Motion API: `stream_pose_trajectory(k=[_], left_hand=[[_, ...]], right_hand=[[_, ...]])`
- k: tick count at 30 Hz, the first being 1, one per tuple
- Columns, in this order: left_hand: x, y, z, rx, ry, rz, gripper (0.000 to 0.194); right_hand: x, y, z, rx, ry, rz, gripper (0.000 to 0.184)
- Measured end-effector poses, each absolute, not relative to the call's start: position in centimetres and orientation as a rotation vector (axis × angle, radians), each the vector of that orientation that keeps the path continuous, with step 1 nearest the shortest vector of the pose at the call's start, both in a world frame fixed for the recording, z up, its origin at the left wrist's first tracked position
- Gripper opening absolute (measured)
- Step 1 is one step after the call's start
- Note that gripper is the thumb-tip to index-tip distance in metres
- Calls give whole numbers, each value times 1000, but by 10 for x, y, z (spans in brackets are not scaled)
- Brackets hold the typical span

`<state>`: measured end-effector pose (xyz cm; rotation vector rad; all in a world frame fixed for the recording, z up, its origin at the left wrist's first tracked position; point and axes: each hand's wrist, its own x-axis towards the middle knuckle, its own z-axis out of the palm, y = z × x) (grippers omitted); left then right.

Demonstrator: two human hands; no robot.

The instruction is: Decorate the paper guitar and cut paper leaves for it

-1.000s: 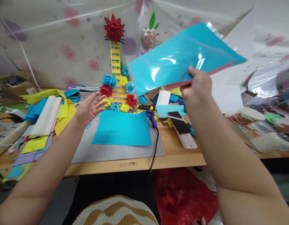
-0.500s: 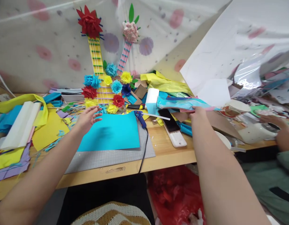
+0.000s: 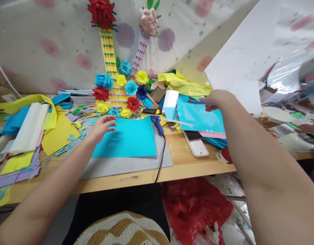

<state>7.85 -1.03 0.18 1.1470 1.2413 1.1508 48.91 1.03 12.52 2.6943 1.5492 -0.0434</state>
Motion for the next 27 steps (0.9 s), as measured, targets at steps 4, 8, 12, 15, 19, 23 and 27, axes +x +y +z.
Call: stream_pose_trajectory(k=[4,8,12,15,19,23,27], left_hand=[[54,-5,-20,1407,1504,1174,21],[24,-1,-45,1666,1781,1115,23],[5,-6,-58,1619,1882,999,44],[3,-8,-56,1527,1870,1016,66],[7,-7,-44,1312,1841,937,80],[0,-10,-31,1161,1573,862,58],[-27,-16,-14,1110,1270,944,32]], right_hand=[[381,2,157,2551,1827,15,41],[290,-11,137,2122,2240,142,38],[251,-11,79,1888,2305,-8,33],[247,-5,42,1906,2322,-102,30],[248,1,19,1996,2370,-156,27],[248,6,12,2005,2511,-213,28],[248,15,5,1788,2738,-305,48]])
